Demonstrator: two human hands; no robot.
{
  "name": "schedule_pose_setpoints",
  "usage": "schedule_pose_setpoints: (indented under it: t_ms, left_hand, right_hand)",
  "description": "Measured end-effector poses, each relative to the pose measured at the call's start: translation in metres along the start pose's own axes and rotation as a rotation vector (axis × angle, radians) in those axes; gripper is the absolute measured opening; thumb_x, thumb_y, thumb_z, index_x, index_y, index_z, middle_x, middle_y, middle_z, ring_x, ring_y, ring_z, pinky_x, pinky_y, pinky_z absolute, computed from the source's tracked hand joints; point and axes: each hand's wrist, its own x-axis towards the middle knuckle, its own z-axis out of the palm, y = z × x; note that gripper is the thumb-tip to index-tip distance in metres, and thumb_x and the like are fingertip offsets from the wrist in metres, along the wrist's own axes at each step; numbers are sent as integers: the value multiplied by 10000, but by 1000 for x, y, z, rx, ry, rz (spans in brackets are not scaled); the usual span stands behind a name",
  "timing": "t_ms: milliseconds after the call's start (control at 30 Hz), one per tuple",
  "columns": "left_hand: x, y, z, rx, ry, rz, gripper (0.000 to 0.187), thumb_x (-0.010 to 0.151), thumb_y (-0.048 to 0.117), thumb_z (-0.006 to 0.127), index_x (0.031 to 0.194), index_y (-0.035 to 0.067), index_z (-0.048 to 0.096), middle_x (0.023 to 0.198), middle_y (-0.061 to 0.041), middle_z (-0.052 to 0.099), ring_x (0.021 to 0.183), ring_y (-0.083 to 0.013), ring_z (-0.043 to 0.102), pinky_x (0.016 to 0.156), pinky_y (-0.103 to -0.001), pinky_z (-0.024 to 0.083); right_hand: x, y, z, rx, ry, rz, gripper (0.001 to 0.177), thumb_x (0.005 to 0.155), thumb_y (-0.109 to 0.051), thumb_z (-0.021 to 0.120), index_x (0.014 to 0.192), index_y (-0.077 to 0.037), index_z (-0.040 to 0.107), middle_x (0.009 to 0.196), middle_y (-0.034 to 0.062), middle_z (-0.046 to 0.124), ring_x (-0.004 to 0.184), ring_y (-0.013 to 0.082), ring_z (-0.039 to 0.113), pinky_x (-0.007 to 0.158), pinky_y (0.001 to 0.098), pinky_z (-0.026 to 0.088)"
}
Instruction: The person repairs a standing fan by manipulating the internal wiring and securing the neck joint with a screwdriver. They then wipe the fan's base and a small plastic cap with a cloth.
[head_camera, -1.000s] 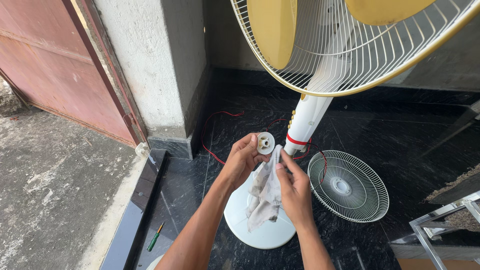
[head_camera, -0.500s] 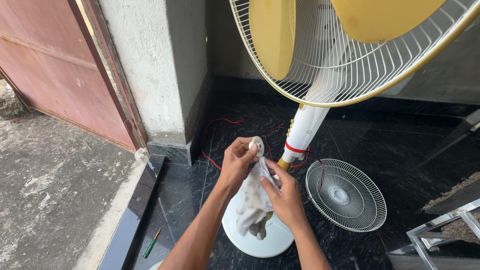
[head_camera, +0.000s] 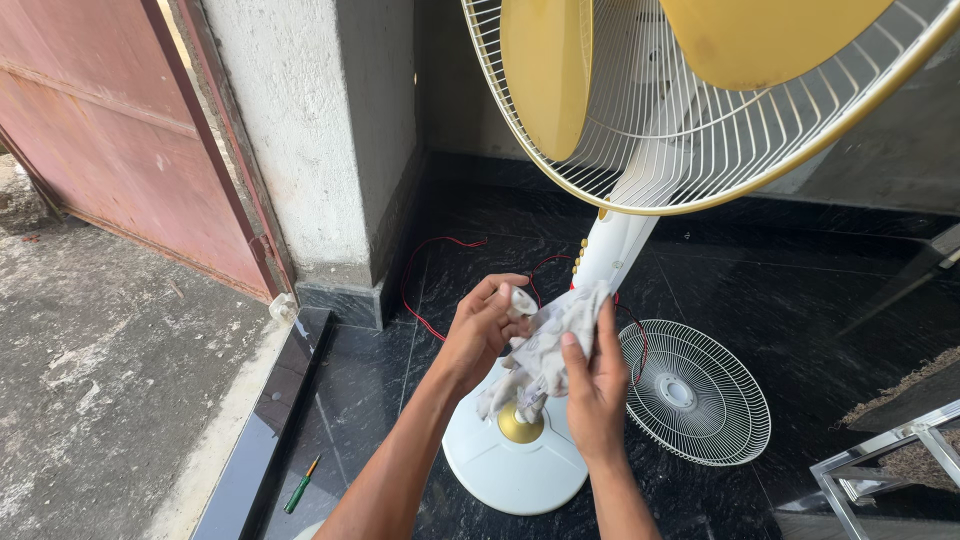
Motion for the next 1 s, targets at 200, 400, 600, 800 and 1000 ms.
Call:
schedule_pose_setpoints:
  t_ms: [200, 400, 600, 800, 1000]
  left_hand:
    - [1, -10, 4, -44, 58, -121, 345, 1051, 345, 562, 1087, 2, 580, 1001, -184, 717, 890, -229, 746, 829, -377, 636]
    - [-5, -7, 14, -51, 27, -192, 477, 1029, 439, 441, 1136, 18, 638, 1025, -232, 724, 854, -225, 754, 799, -353, 647]
    - [-2, -10, 17, -92, 64, -170, 312, 1015, 351, 547, 1068, 45, 573, 1119, -219, 720, 990, -219, 739, 894, -339, 633]
    - [-1, -17, 16, -97, 90, -158, 232, 965, 243, 688, 920, 61, 551, 997, -170, 702, 880, -186, 734, 790, -344, 629]
    - [-4, -22, 15, 121, 120, -91, 260, 959, 190, 734, 779, 93, 574, 836, -130, 709, 690, -123, 658, 601, -280, 554]
  right_hand:
    - [-1, -1, -3, 14, 26, -112, 677, 996, -75, 514, 1607, -2, 230, 1495, 221, 503, 1321, 264, 586, 1069, 384, 522]
    - [-6, 2, -2, 14, 10, -1, 708, 970, -73, 512, 1612, -28, 217, 1397, 230, 586, 1241, 268, 640, 1024, 378, 558]
    - [-3, 9, -4, 134, 7, -91, 704, 941, -67, 479, 1607, 17, 266, 1487, 230, 534, 1353, 270, 572, 1141, 416, 461]
    - [6, 21, -1, -143, 0, -25, 456, 989, -32, 482, 1432, -19, 590, 1348, 161, 623, 1264, 230, 626, 1093, 376, 495]
    - [12, 25, 10, -346, 87, -154, 353, 901, -14, 690, 1251, -57, 710, 1271, 131, 553, 1057, 199, 691, 816, 318, 604]
